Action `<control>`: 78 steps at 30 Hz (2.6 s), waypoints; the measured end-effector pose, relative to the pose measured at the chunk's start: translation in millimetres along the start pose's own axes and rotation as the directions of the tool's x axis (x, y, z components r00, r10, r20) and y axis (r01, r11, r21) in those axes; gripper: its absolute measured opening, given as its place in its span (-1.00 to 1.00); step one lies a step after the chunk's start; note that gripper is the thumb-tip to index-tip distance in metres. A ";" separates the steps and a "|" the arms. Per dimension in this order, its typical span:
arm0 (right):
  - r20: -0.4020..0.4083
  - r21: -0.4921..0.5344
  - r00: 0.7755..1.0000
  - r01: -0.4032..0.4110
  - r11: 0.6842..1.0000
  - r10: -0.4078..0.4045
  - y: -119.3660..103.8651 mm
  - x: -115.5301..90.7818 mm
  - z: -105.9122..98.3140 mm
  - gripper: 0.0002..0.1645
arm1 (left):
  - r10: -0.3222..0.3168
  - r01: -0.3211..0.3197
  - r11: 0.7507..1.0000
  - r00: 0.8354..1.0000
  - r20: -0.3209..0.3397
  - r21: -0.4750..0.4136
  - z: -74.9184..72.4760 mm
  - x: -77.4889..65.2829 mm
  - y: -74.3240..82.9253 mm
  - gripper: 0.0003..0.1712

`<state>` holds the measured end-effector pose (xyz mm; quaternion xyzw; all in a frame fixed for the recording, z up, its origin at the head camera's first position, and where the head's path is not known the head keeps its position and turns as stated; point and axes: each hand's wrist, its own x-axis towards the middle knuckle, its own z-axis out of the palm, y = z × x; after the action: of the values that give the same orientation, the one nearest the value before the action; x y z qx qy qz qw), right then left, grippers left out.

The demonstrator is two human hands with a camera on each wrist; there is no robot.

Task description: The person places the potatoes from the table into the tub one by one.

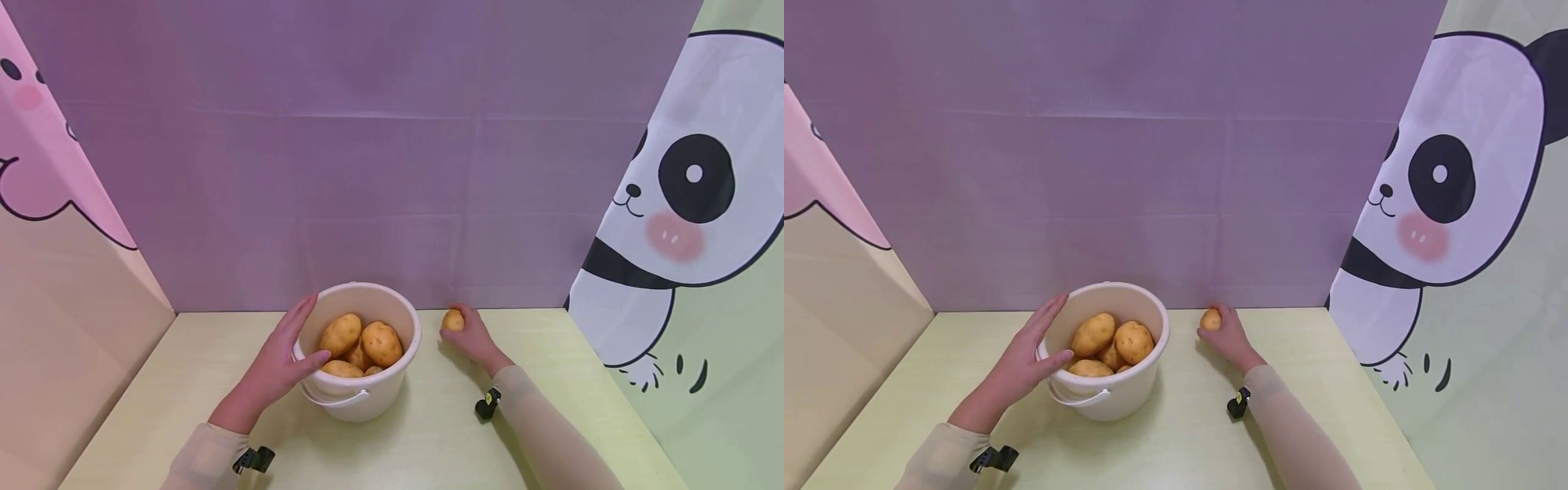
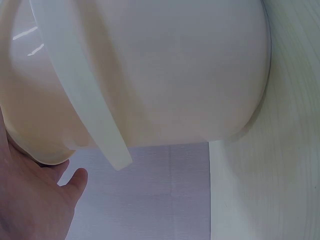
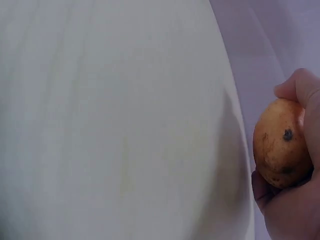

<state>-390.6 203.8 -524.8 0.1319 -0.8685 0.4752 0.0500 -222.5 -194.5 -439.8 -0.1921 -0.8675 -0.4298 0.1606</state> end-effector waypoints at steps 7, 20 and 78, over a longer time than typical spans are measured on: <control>0.018 0.045 0.999 0.037 0.998 -0.037 -10.9 -0.8 -9.1 -0.16 | -0.008 0.008 1.000 1.000 0.004 0.002 0.1 0.5 0.2 0.17; 0.061 0.048 0.992 0.111 0.993 -0.114 -48.1 -7.6 -28.6 -0.12 | 0.001 -0.001 1.000 1.000 0.002 -0.004 0.4 -0.5 -0.1 0.17; 0.356 0.109 0.710 0.615 0.781 -0.608 -197.9 -16.4 -4.7 -0.16 | 0.008 -0.008 1.000 1.000 -0.001 -0.014 -0.6 0.9 2.3 0.16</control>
<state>-320.3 109.1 -365.0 0.4986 -0.7731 0.3901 0.0402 -222.1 -193.5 -437.4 -0.1967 -0.8636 -0.4353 0.1613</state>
